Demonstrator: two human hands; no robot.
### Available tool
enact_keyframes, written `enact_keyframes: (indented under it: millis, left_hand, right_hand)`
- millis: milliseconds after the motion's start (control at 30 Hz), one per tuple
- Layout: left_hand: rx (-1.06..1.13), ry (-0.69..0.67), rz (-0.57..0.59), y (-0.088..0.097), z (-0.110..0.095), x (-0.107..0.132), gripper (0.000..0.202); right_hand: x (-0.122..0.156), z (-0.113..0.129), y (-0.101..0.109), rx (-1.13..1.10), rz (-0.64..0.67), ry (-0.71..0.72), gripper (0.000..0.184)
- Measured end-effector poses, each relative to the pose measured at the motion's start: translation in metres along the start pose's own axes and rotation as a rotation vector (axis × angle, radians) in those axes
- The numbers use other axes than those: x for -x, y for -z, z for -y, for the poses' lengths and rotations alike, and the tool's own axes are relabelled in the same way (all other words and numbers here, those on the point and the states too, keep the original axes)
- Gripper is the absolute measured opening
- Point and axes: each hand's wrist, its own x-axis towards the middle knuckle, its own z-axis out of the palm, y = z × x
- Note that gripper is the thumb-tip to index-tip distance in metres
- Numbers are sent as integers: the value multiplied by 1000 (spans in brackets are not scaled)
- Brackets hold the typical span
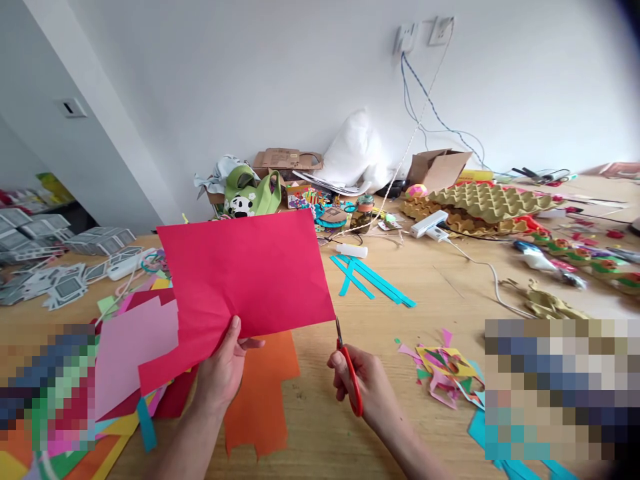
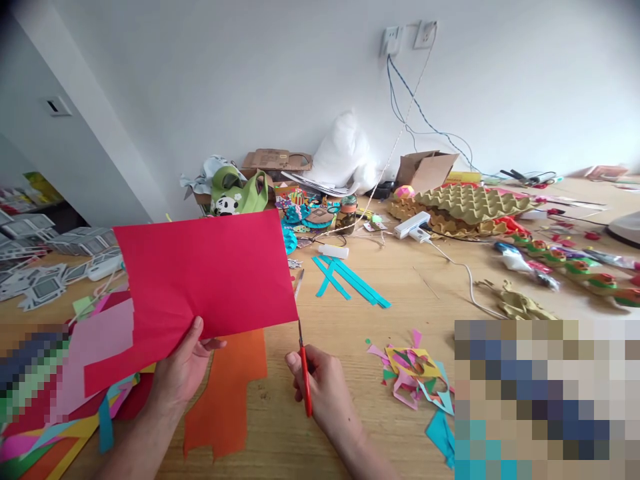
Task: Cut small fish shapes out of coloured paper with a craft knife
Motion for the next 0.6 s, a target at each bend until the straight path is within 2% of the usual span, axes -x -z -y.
enact_keyframes:
  millis: [600]
  left_hand:
    - [-6,21,-16,-4,-1,1,42]
  right_hand:
    - [0,1,0,-39,19,-28,56]
